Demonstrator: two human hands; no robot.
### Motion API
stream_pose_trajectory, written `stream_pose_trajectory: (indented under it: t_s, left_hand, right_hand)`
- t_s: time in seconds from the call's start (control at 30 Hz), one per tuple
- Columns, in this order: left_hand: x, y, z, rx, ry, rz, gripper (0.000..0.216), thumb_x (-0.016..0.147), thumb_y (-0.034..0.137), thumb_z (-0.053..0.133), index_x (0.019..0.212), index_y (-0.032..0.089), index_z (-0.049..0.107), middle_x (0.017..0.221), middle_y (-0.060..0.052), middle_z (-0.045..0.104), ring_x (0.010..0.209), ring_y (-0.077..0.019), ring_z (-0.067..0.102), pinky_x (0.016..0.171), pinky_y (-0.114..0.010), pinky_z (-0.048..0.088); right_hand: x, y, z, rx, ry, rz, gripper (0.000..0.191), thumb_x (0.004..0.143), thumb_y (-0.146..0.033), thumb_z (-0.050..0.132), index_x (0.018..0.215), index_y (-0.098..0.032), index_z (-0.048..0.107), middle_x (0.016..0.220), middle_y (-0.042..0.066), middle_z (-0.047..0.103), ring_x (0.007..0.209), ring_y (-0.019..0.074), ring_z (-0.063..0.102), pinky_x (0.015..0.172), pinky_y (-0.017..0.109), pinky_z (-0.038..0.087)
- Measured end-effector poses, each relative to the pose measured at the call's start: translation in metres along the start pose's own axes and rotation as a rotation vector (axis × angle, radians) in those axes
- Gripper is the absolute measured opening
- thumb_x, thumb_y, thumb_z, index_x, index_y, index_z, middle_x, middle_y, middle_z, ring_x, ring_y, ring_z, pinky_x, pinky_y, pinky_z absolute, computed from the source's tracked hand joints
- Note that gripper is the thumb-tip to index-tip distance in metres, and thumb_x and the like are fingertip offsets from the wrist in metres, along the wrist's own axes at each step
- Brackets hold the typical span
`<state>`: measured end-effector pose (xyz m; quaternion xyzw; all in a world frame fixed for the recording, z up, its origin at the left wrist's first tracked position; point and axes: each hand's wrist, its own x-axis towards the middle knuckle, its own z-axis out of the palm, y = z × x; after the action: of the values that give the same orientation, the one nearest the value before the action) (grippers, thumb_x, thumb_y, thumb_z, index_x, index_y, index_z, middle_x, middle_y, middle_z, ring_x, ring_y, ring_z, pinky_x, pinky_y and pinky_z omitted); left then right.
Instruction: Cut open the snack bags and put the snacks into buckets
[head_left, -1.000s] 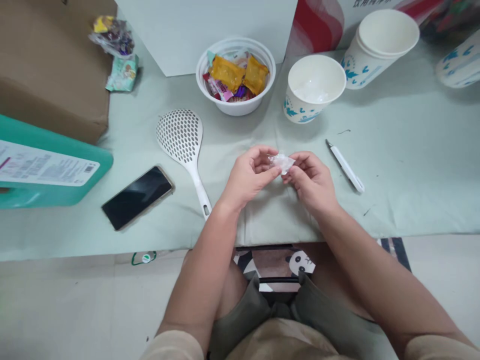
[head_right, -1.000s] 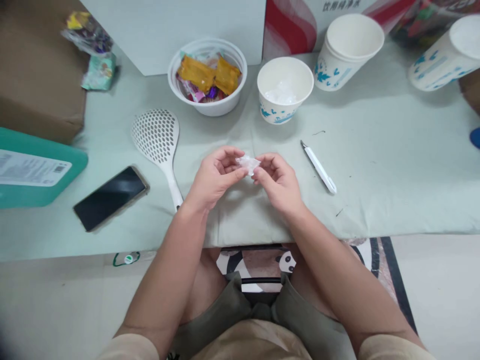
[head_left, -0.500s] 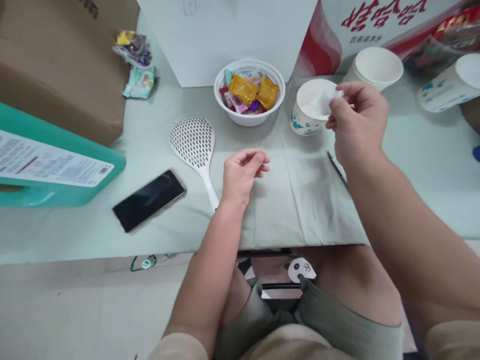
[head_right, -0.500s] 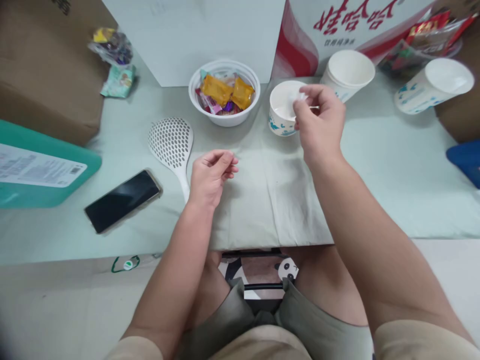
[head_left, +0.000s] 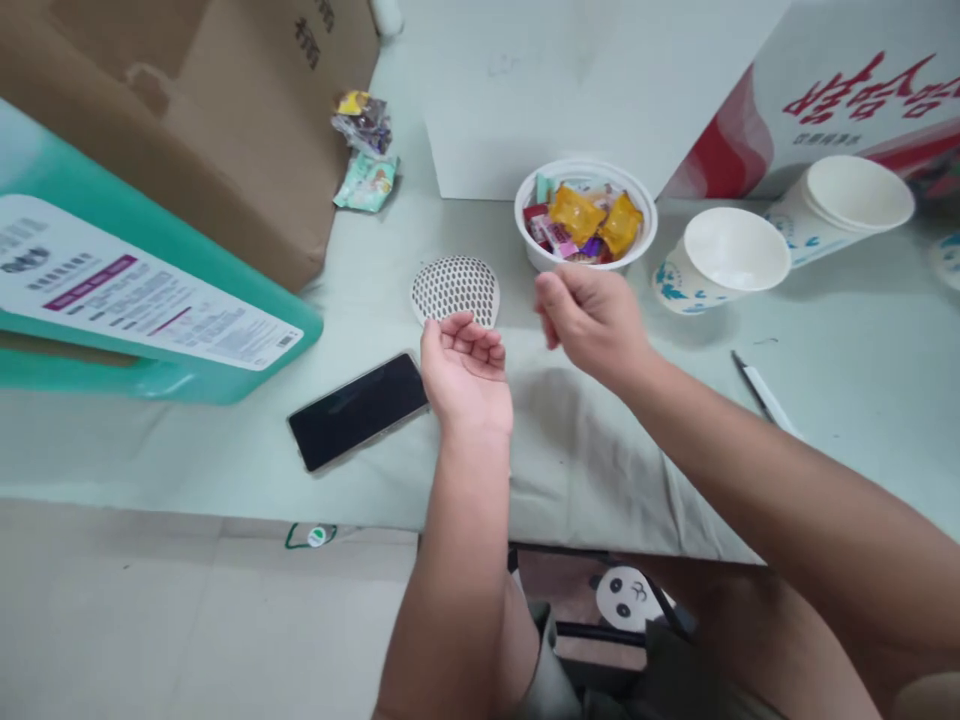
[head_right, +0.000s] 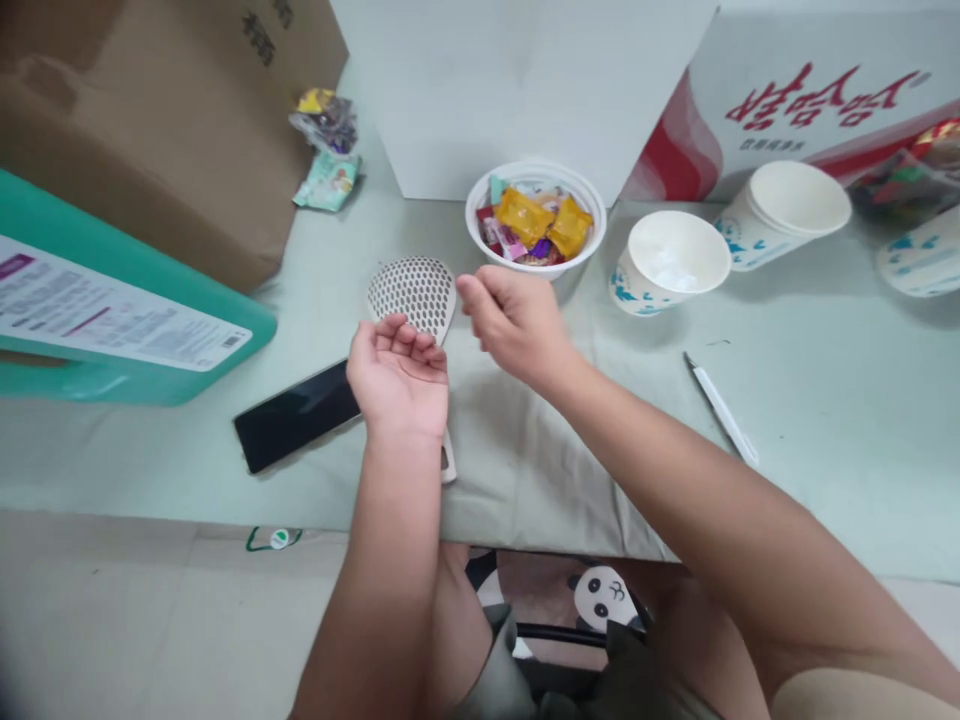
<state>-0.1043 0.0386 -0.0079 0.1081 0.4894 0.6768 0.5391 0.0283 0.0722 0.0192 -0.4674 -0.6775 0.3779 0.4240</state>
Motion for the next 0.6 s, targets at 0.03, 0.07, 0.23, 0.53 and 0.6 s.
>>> stream_pose_trajectory:
  t_s: [0.03, 0.07, 0.23, 0.53, 0.6]
  left_hand:
    - [0.002, 0.003, -0.005, 0.003, -0.003, 0.001, 0.035, 0.095, 0.055, 0.042, 0.094, 0.024, 0.057, 0.075, 0.000, 0.063, 0.072, -0.0112, 0.069, 0.064, -0.022, 0.053]
    - [0.004, 0.006, -0.009, 0.005, -0.012, 0.004, 0.037, 0.095, 0.054, 0.037, 0.099, 0.024, 0.057, 0.084, -0.004, 0.068, 0.082, -0.0133, 0.073, 0.070, -0.024, 0.056]
    - [0.012, 0.026, -0.024, -0.035, 0.021, -0.011, 0.048, 0.100, 0.052, 0.017, 0.117, 0.023, 0.051, 0.135, -0.014, 0.067, 0.132, -0.0218, 0.067, 0.102, -0.037, 0.059]
    - [0.016, 0.043, -0.026, 0.096, -0.072, -0.118, 0.066, 0.106, 0.038, -0.012, 0.149, 0.023, 0.036, 0.162, -0.015, 0.049, 0.148, -0.0215, 0.056, 0.111, -0.045, 0.056]
    - [0.017, 0.044, -0.026, 0.094, -0.112, -0.152, 0.068, 0.104, 0.039, -0.016, 0.154, 0.024, 0.027, 0.170, -0.015, 0.039, 0.153, -0.0209, 0.050, 0.111, -0.044, 0.057]
  right_hand:
    - [0.012, 0.000, 0.017, 0.035, -0.057, -0.006, 0.054, 0.097, -0.070, 0.055, 0.071, -0.023, 0.056, 0.059, -0.001, 0.056, 0.053, 0.0126, 0.054, 0.059, 0.029, 0.046]
    - [0.025, 0.001, 0.033, 0.067, -0.100, -0.004, 0.049, 0.099, -0.065, 0.057, 0.076, -0.023, 0.059, 0.063, -0.001, 0.060, 0.054, 0.0121, 0.056, 0.062, 0.029, 0.048]
    - [0.105, 0.006, 0.106, 0.160, -0.151, 0.224, 0.020, 0.099, -0.008, 0.050, 0.093, -0.017, 0.067, 0.082, 0.000, 0.067, 0.061, 0.0102, 0.064, 0.070, 0.028, 0.055]
    - [0.213, 0.008, 0.190, 0.137, -0.071, 0.623, 0.046, 0.101, 0.002, 0.036, 0.137, -0.017, 0.057, 0.094, -0.001, 0.054, 0.069, 0.0063, 0.061, 0.077, 0.030, 0.060]
    - [0.225, 0.013, 0.199, 0.184, -0.065, 0.643, 0.044, 0.105, -0.003, 0.040, 0.142, -0.020, 0.054, 0.106, 0.001, 0.060, 0.077, 0.0074, 0.065, 0.081, 0.030, 0.060]
